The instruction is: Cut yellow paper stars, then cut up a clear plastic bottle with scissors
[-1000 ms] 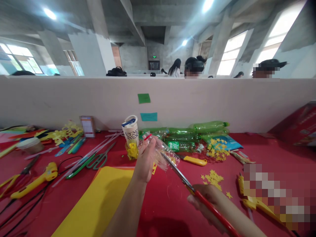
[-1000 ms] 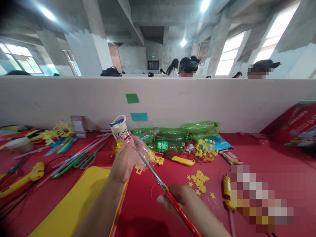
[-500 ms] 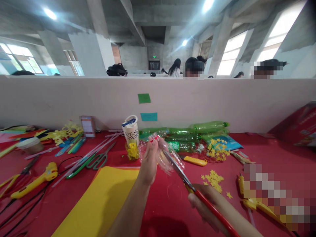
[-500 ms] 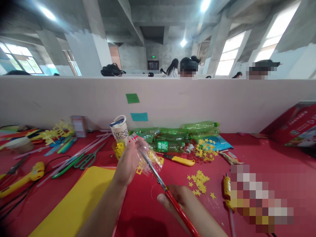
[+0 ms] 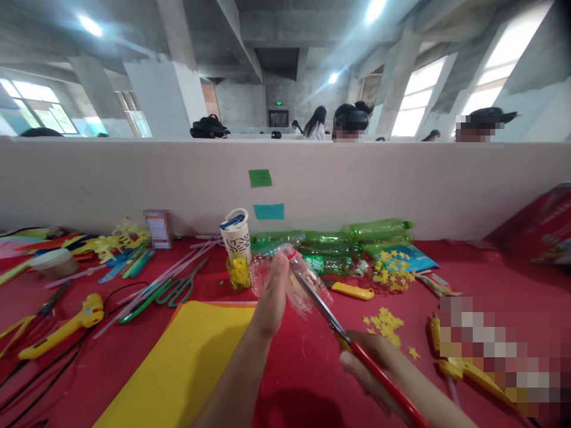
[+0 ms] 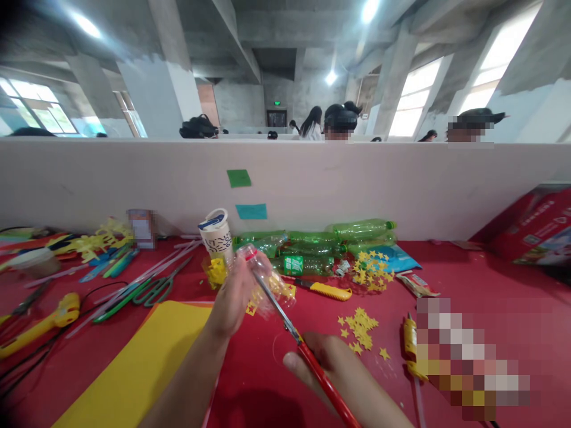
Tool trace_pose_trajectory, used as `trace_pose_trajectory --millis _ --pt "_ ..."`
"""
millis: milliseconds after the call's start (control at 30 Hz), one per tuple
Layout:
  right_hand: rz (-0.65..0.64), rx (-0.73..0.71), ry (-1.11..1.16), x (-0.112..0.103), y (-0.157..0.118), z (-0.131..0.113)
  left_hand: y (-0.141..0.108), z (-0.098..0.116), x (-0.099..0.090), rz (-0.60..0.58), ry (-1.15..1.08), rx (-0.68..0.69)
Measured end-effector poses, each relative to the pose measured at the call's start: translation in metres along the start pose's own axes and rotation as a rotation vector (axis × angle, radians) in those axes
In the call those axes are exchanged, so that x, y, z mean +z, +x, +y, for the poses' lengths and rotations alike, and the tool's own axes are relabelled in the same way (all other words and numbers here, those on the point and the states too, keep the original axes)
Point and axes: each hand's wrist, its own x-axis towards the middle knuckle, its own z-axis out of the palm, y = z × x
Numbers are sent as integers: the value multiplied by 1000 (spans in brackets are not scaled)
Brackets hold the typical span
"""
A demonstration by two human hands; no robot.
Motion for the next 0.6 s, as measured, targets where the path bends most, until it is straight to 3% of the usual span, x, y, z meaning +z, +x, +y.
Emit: trace_pose_trajectory --millis 133,400,600 --pt "45 2 12 1 -1 1 -4 -2 4 -43 -44 -50" --pt "46 77 53 4 3 -3 -4 5 13 -126 12 -20" --pt "48 39 86 2 3 -4 -3 0 8 -67 -48 -50"
